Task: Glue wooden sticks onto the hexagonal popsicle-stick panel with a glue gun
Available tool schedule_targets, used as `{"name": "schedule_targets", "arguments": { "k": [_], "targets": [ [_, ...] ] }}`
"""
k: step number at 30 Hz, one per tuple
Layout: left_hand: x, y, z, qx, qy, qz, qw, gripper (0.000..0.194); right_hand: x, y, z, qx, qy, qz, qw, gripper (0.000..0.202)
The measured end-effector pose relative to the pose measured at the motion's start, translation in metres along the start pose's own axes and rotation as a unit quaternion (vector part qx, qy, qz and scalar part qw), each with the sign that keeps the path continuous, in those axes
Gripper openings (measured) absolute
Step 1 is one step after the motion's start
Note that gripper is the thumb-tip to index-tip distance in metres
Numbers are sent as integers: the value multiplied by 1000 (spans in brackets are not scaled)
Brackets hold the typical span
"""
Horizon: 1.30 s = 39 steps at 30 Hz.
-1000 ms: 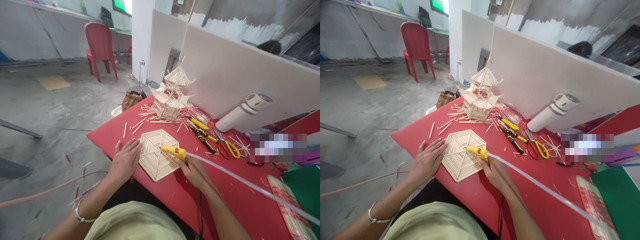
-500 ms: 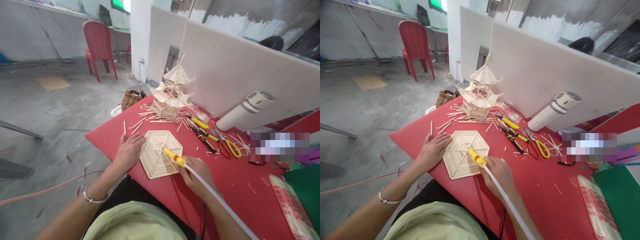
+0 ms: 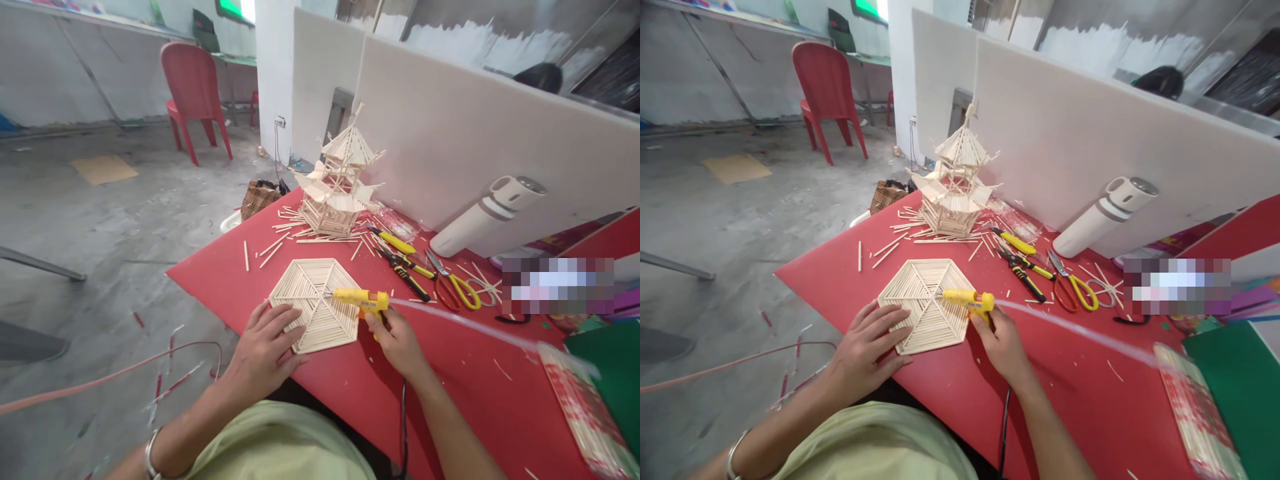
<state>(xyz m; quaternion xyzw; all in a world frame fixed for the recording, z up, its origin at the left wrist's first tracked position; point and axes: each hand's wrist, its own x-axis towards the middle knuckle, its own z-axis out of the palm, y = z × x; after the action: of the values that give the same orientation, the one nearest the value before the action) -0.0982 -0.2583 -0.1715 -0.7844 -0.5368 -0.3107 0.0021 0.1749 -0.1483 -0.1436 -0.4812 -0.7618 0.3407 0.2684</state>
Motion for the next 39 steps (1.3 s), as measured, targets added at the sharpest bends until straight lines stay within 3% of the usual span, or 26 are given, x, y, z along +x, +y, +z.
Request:
{"name": "schedule_targets", "arguments": {
  "k": [5,11,24,39],
  "targets": [
    [2,-3,-1,0,8,2,1000,30,12,-3,3,51,-23,102,993,50],
    [1,-3,-2,3,-1,3,1000,29,24,4,11,53,-2,158,986,54],
    [-3,-10,-6,-1,-16,-10,1000,31,25,0,12,82,-26,165,982,55],
    [-3,-11,-6,-9,-11,-14,1000,30,25,2,9,59,-9,164,985,55]
  ]
}}
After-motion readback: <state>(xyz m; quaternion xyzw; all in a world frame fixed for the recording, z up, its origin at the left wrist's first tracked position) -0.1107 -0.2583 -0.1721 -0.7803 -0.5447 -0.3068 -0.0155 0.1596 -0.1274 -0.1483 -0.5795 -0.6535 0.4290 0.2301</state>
